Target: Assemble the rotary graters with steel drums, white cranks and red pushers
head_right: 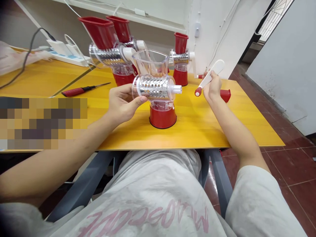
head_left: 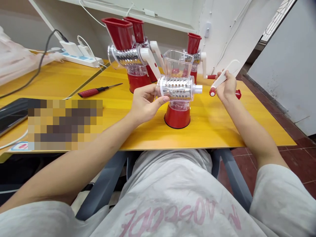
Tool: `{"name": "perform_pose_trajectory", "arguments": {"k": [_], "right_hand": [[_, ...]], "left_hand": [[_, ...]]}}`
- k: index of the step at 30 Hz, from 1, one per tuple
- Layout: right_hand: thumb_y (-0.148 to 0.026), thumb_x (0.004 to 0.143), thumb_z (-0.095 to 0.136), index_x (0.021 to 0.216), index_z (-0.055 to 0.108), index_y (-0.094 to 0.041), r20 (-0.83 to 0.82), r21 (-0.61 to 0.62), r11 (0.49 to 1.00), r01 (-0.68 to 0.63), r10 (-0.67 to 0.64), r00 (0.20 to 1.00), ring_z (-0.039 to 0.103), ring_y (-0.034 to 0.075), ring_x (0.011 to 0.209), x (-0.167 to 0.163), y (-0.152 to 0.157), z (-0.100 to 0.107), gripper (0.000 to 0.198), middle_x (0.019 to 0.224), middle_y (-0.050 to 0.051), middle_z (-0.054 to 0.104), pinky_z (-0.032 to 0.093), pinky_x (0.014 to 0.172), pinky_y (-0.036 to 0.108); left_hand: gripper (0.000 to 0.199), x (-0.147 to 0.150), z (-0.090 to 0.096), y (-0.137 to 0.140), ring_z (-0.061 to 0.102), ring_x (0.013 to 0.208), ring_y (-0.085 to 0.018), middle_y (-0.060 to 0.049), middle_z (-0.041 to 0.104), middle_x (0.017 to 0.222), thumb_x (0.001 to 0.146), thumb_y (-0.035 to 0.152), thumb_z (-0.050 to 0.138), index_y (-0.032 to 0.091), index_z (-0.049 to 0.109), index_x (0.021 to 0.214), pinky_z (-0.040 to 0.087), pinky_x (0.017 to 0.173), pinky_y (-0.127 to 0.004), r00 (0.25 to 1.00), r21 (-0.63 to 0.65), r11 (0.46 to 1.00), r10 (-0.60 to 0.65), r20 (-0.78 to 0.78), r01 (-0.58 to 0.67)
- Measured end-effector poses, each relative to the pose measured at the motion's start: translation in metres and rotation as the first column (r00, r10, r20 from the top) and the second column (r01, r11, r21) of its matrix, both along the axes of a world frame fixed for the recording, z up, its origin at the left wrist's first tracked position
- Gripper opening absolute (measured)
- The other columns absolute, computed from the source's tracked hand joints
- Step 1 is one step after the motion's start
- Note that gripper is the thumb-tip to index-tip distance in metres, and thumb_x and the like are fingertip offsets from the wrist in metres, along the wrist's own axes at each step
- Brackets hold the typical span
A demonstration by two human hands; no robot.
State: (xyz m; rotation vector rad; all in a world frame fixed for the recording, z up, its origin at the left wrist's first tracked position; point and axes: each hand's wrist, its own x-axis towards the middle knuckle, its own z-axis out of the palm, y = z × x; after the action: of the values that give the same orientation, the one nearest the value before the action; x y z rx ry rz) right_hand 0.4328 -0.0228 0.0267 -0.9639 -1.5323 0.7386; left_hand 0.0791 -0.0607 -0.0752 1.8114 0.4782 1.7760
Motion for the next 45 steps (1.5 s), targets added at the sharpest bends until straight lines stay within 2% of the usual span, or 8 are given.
{"name": "perform_pose_trajectory", "arguments": {"k": [8, 14, 20, 26, 31, 35, 40, 45], "right_hand": [[-0.085, 0.109, 0.091, 0.124, 0.068, -0.032, -0.112, -0.015, 0.998, 0.059, -0.06, 0.992, 0.089, 0.031, 0.12, 0.033, 0.034, -0.037, 0.06, 0.118, 0.007, 0.088, 0.077, 0.11, 0.05], [-0.079, 0.121, 0.081, 0.13, 0.067, -0.035, 0.172, 0.134, 0.99, 0.037, -0.06, 0.983, 0.075, 0.026, 0.119, 0.068, 0.054, -0.053, 0.047, 0.124, 0.004, 0.089, 0.065, 0.125, 0.048], [-0.106, 0.101, 0.084, 0.118, 0.054, -0.036, -0.191, 0.13, 0.991, -0.044, 0.068, 0.979, 0.069, 0.026, 0.115, 0.049, 0.083, -0.07, 0.079, 0.103, -0.001, 0.077, 0.06, 0.113, 0.044], [-0.101, 0.098, 0.09, 0.114, 0.057, -0.034, -0.271, 0.039, 0.998, -0.057, 0.066, 0.96, 0.084, 0.032, 0.115, 0.014, 0.045, -0.061, 0.076, 0.105, 0.003, 0.08, 0.074, 0.098, 0.05], [-0.092, 0.104, 0.096, 0.12, 0.068, -0.032, -0.175, 0.093, 0.948, -0.305, 0.318, 0.932, 0.086, 0.028, 0.119, 0.013, 0.015, -0.049, 0.069, 0.102, 0.003, 0.081, 0.073, 0.096, 0.043], [-0.088, 0.1, 0.105, 0.135, 0.067, -0.033, -0.147, -0.01, 0.877, -0.48, 0.474, 0.868, 0.085, 0.024, 0.097, 0.004, -0.001, -0.048, 0.076, 0.101, -0.002, 0.082, 0.075, 0.083, 0.04], [-0.094, 0.103, 0.099, 0.143, 0.061, -0.035, -0.148, -0.101, 0.845, -0.525, 0.509, 0.848, 0.067, 0.017, 0.063, -0.014, -0.018, -0.051, 0.081, 0.094, -0.006, 0.08, 0.06, 0.056, 0.031], [-0.094, 0.106, 0.098, 0.13, 0.065, -0.03, -0.073, -0.075, 0.856, -0.511, 0.506, 0.859, 0.062, 0.014, 0.06, -0.016, -0.029, -0.044, 0.076, 0.092, -0.004, 0.079, 0.053, 0.053, 0.027]], "left_hand": [[0.069, -0.001, 0.002, -0.002, 0.082, 0.086, -0.024, -0.01, 0.09, 0.096, 0.087, 0.086, 0.118, 0.021, 0.096, 0.096, 0.071, 0.082, -0.038, 1.0, -0.044, 0.999, -0.004, -0.008, 0.004], [0.07, 0.0, 0.001, 0.004, 0.083, 0.085, -0.024, -0.009, 0.091, 0.096, 0.084, 0.089, 0.119, 0.023, 0.096, 0.093, 0.07, 0.078, -0.037, 1.0, -0.041, 0.999, -0.009, -0.004, 0.009], [0.066, -0.001, -0.001, 0.004, 0.082, 0.085, -0.024, -0.01, 0.09, 0.095, 0.091, 0.086, 0.116, 0.023, 0.098, 0.097, 0.069, 0.079, -0.037, 1.0, -0.009, 1.0, -0.016, -0.013, 0.016], [0.067, -0.001, -0.002, 0.003, 0.084, 0.09, -0.025, -0.011, 0.092, 0.101, 0.091, 0.086, 0.116, 0.023, 0.098, 0.1, 0.07, 0.084, -0.039, 0.999, -0.013, 1.0, -0.029, -0.015, 0.029], [0.072, 0.0, -0.002, 0.005, 0.084, 0.092, -0.025, -0.01, 0.091, 0.101, 0.088, 0.089, 0.116, 0.021, 0.097, 0.103, 0.07, 0.087, -0.037, 0.999, -0.025, 1.0, -0.011, 0.031, 0.012], [0.073, 0.0, -0.004, 0.009, 0.082, 0.092, -0.023, -0.01, 0.09, 0.101, 0.089, 0.09, 0.116, 0.021, 0.096, 0.104, 0.068, 0.085, -0.034, 0.998, -0.037, 0.999, 0.009, 0.056, -0.007], [0.068, -0.002, -0.006, 0.016, 0.08, 0.089, -0.022, -0.008, 0.086, 0.098, 0.093, 0.085, 0.115, 0.022, 0.091, 0.101, 0.067, 0.083, -0.033, 0.997, -0.032, 0.999, -0.008, 0.076, 0.011], [0.065, -0.004, -0.011, 0.027, 0.075, 0.086, -0.02, -0.006, 0.083, 0.096, 0.094, 0.082, 0.116, 0.023, 0.088, 0.099, 0.063, 0.08, -0.031, 0.995, -0.035, 0.999, -0.007, 0.1, 0.011]]}}
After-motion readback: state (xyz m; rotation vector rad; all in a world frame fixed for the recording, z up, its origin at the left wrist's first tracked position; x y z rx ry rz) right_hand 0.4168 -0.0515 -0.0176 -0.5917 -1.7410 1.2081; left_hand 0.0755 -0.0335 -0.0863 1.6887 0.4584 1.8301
